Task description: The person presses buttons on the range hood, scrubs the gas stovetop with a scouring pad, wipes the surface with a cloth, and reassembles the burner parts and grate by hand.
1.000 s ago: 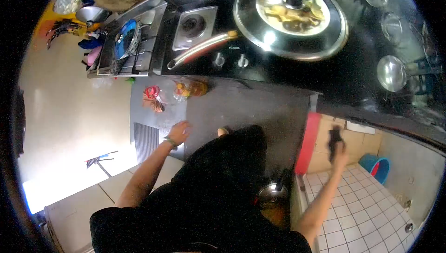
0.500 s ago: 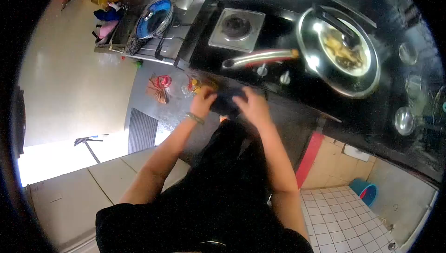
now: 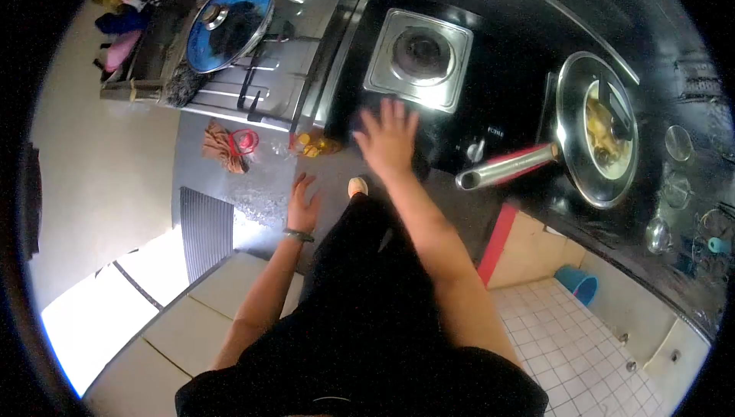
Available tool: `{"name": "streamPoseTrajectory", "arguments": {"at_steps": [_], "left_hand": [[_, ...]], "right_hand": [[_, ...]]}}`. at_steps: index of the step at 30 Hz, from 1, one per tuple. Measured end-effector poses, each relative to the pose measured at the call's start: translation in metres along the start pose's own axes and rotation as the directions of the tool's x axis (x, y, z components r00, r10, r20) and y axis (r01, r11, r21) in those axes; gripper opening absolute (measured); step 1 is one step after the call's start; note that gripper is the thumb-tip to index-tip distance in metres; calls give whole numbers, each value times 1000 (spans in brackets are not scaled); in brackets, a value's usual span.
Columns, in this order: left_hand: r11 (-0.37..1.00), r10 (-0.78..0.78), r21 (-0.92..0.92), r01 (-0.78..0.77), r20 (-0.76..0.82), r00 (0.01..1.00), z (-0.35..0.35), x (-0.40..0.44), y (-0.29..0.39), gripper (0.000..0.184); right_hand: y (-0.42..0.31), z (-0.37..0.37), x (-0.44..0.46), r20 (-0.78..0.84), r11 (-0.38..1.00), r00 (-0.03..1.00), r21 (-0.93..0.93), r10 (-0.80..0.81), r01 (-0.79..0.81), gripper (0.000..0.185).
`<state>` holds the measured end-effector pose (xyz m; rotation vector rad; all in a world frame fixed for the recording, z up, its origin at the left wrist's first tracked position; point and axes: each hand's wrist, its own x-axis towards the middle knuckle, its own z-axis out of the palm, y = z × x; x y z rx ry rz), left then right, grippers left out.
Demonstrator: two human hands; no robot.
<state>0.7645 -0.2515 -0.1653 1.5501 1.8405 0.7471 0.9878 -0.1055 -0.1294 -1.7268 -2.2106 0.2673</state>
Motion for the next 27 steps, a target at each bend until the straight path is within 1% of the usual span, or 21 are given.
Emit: {"name": "streamPoseTrajectory", "arguments": {"at_steps": [2,3,5,6,7,8,9,10,11,12,14,15,17,18,20,21,22,24,25,26,27], "left_hand": [[999,-4,41,2,49,999,-12,1,-20,44],[999,5,41,-8,71,997,-17,6,-26,42],[998,17,52,-23,106,994,-29,12,-36,37],[1000,6,10,-7,94,996,-34,17,-39,34],[1000,-9,-24,11,70,998,-44,23,-45,31],[998,-26,-49,28,46,999,-58,28,-52,29],[986,-131,-104,128,-22,991,-72,37,-60,27],[961,-234,-168,218,-86,968,-84,49,-68,25],[924,-335,-242,295,-143,931,-96,62,-75,23],[959,-254,-187,214,-230,939,-111,75,-69,23],[997,-71,-63,50,-381,922,-142,108,-35,22],[999,49,28,-42,-375,926,-148,123,-22,22],[952,286,202,-230,-320,903,-149,151,-1,24],[944,272,255,-208,-249,930,-144,162,2,25],[916,233,358,-183,-102,967,-127,178,5,28],[939,179,308,-154,-56,982,-122,185,6,31],[960,145,247,-129,-45,988,-120,189,6,32],[989,71,128,-70,-10,997,-120,196,7,32],[975,66,211,-76,52,996,-120,199,8,33],[998,-29,66,20,151,988,-122,200,13,32],[989,-111,-63,132,263,958,-124,198,18,32]], "right_hand": [[-27,32,21,-68,997,996,39,-59,62,42],[-36,36,29,-92,989,989,79,-118,125,41],[-38,33,30,-36,979,987,126,-154,158,41],[-31,28,27,-6,971,985,167,-173,172,43],[-26,17,21,18,974,985,154,-170,165,43],[-18,8,9,6,984,993,139,-115,113,42],[-11,-3,-1,47,994,996,85,-75,71,42],[7,-7,-10,100,996,995,84,-15,6,40],[18,-13,-25,42,996,998,75,39,-42,39],[28,-20,-41,-14,994,995,65,94,-93,38],[55,-12,-63,-149,986,975,46,167,-162,35],[53,-6,-60,-165,979,965,44,203,-199,36],[50,2,-56,-198,958,938,38,286,-284,36],[42,9,-52,-211,957,934,38,289,-288,38],[24,18,-47,-154,985,973,34,172,-169,37],[13,16,-46,-121,989,983,71,141,-133,36],[5,14,-45,-88,989,990,108,109,-99,35],[0,10,-49,-68,987,993,137,94,-84,34],[5,4,-52,-50,989,995,128,84,-77,33],[9,-3,-55,-31,990,997,122,72,-68,32],[19,-5,-61,-64,989,992,106,106,-98,31]]}}
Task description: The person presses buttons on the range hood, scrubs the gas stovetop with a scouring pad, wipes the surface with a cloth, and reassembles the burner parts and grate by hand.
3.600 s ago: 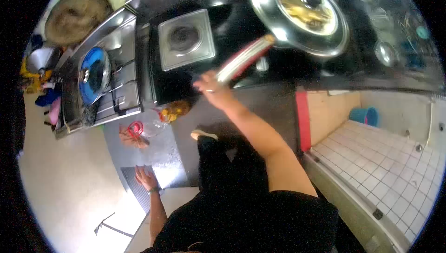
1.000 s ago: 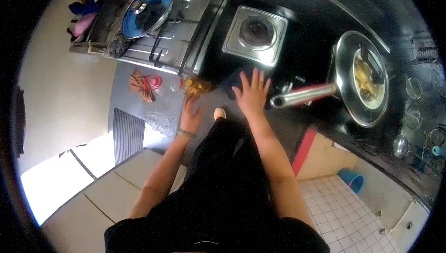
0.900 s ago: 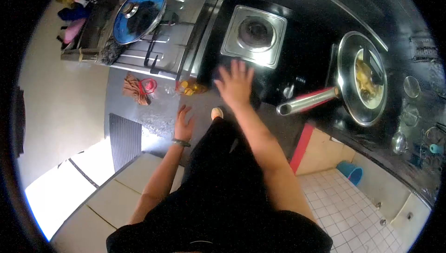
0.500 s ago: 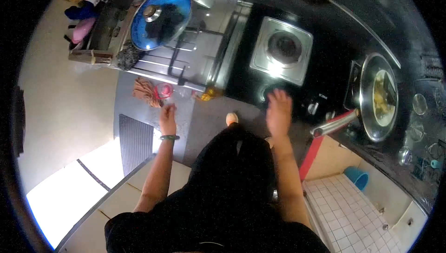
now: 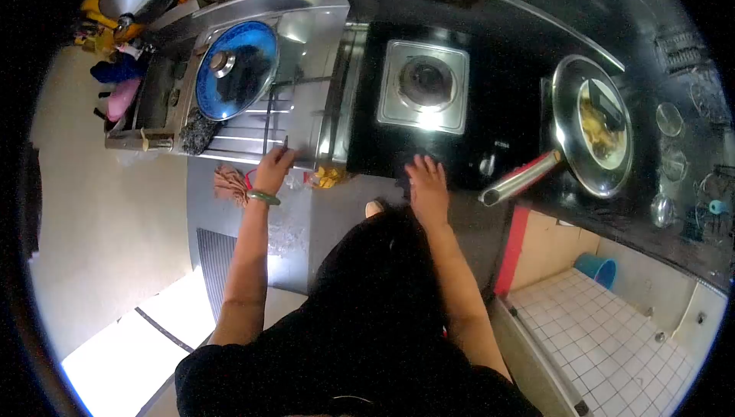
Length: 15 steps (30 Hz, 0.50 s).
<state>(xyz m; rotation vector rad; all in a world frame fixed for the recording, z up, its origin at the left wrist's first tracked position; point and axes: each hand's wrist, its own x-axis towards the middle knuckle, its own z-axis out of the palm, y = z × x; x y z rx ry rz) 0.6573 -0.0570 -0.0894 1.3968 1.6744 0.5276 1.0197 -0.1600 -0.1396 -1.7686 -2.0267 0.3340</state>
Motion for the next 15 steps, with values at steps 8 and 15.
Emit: {"name": "streamPoseTrajectory", "arguments": {"at_steps": [8,15], "left_hand": [[779,47,-613,129,262,964,28,-40,63,32],[851,191,-525,33,367,910,92,-29,123,25]], "right_hand": [[31,4,-10,-170,996,981,10,94,-94,28],[-16,17,25,52,915,987,386,-149,118,27]]}}
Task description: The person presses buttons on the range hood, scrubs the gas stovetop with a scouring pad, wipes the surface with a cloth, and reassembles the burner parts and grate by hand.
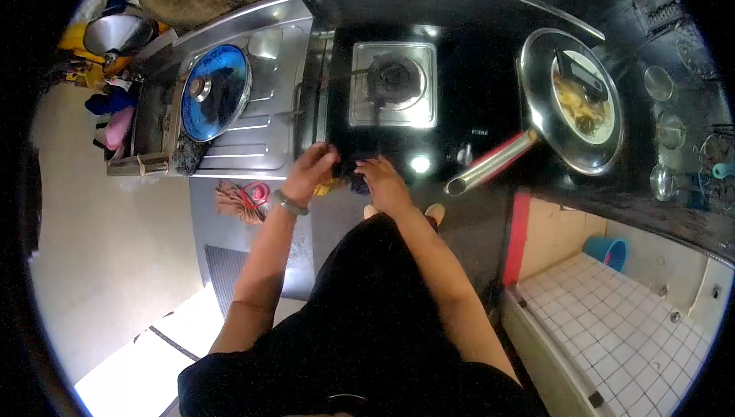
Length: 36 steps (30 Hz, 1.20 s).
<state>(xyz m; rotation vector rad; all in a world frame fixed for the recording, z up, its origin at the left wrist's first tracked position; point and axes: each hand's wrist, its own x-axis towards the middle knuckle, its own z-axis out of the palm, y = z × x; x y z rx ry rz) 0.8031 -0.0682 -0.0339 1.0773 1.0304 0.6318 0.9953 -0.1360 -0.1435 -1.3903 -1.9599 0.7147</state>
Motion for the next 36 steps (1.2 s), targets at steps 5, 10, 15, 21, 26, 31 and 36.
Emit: {"name": "streamPoseTrajectory", "arguments": {"at_steps": [5,10,15,21,26,31,36], "left_hand": [[998,35,45,-41,130,991,33,61,-23,23],[984,40,165,-64,142,989,54,92,-11,27],[990,100,82,-112,135,986,49,127,-46,27],[994,95,38,-100,126,987,54,126,-38,28],[981,120,131,-140,153,981,60,130,-32,48],[946,191,222,-238,210,959,73,109,-46,30],[940,212,233,-250,178,961,78,97,-32,28]], "right_hand": [[18,-21,-22,-12,993,995,63,100,-99,26],[26,-31,-33,-48,994,995,74,90,-86,25],[23,-34,-30,-20,989,994,110,105,-102,25],[16,-38,-23,-94,955,959,154,268,-252,26],[29,-37,-15,-92,636,743,593,663,-495,27],[3,-75,13,-260,670,796,705,547,-231,35],[-22,-86,36,-256,749,781,554,569,-364,40]]}}
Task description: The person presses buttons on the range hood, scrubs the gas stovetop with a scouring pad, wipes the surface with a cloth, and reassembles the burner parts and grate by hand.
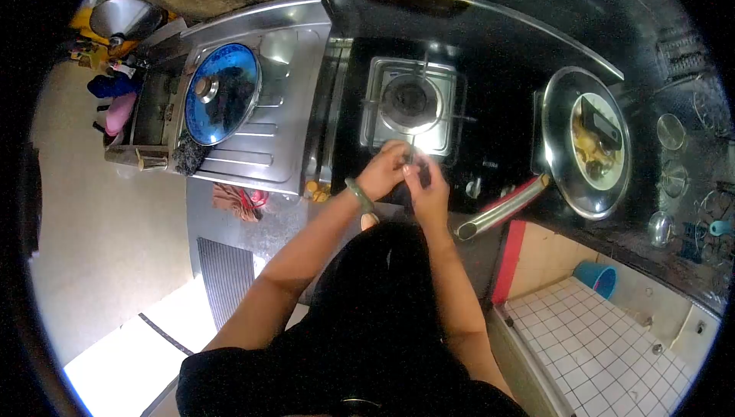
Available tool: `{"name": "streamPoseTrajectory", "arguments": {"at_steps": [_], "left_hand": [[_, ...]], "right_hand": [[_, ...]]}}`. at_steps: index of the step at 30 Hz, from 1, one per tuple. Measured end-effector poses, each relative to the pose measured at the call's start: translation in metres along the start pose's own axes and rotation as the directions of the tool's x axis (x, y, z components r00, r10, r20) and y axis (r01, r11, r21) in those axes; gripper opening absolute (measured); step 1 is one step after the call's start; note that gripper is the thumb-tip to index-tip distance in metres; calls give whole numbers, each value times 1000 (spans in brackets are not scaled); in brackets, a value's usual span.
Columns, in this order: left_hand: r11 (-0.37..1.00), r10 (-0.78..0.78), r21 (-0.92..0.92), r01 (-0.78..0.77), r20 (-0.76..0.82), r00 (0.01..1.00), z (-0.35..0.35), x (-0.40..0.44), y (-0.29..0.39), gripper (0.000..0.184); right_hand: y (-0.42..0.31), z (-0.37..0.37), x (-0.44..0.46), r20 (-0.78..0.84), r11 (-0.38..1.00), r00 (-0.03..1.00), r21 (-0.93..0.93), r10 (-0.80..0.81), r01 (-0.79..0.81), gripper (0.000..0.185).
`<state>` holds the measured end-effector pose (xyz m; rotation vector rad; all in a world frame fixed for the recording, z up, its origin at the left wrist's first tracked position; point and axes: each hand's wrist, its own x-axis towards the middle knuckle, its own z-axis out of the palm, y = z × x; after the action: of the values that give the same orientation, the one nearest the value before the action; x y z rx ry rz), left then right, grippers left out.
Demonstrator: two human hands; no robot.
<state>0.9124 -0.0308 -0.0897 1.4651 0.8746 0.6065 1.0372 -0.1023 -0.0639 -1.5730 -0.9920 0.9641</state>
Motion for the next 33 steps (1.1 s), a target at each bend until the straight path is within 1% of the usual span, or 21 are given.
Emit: {"name": "streamPoseTrajectory", "arguments": {"at_steps": [1,4,5,8,9,10,12,13,16,17,20,21,24,25,26,28,29,30,31,32,33], "left_hand": [[1000,10,-6,-10,0,1000,-1,5,-4,29],[988,6,157,3,-58,998,-1,21,7,30],[986,0,166,23,-133,991,4,26,7,31],[948,-5,316,46,-129,992,14,35,8,33],[930,-8,364,55,-130,991,16,37,10,34],[934,-61,346,89,-89,994,19,40,12,35],[954,-1,298,26,-84,997,27,45,6,43],[947,-72,309,85,-55,996,31,49,2,43],[928,-44,368,55,-39,998,36,55,2,43],[925,-105,365,104,-19,994,38,57,4,42],[935,-75,345,79,-26,997,43,57,4,42],[951,-37,306,43,-25,999,41,52,6,44],[985,13,171,-6,-36,999,32,37,6,45],[948,166,282,-144,-56,984,24,31,2,40],[950,126,299,-91,-98,987,12,23,16,30],[976,104,217,-34,-320,942,-8,15,5,21],[978,120,205,-34,-420,899,-19,18,-9,19],[980,132,194,-35,-515,847,-32,26,-20,16],[950,163,312,13,-532,831,-45,34,-22,15],[903,198,424,63,-544,816,-57,42,-23,14],[905,182,419,72,-534,825,-64,46,-6,20]], "right_hand": [[11,2,4,-12,998,1000,60,-13,14,39],[28,1,22,-16,979,997,191,80,-75,39],[30,3,27,-18,969,997,239,69,-63,38],[31,-2,29,-51,953,996,296,75,-57,40],[41,-6,30,-35,921,989,371,143,-120,42],[45,-10,30,-42,919,989,375,144,-118,43],[46,-16,30,-59,917,987,384,146,-113,43],[47,-18,32,-57,917,987,383,150,-117,44],[49,-26,35,-52,917,985,375,165,-134,45],[49,-25,37,-63,913,986,391,156,-120,46],[48,-24,37,-105,911,984,403,142,-89,44],[53,-25,37,-97,915,982,388,160,-111,43],[74,-29,36,-97,916,972,367,213,-164,40],[79,-29,37,-106,910,968,375,229,-174,40],[81,-30,39,-114,905,963,384,244,-183,39],[67,-30,42,-125,949,965,245,232,-197,38],[60,-31,44,-129,964,965,173,227,-203,38],[60,-33,46,-121,961,958,125,261,-246,38],[60,-35,49,-115,955,949,75,294,-286,38],[57,-35,53,-131,959,952,-15,278,-282,37],[52,-34,57,-147,955,954,-106,261,-278,37]]}}
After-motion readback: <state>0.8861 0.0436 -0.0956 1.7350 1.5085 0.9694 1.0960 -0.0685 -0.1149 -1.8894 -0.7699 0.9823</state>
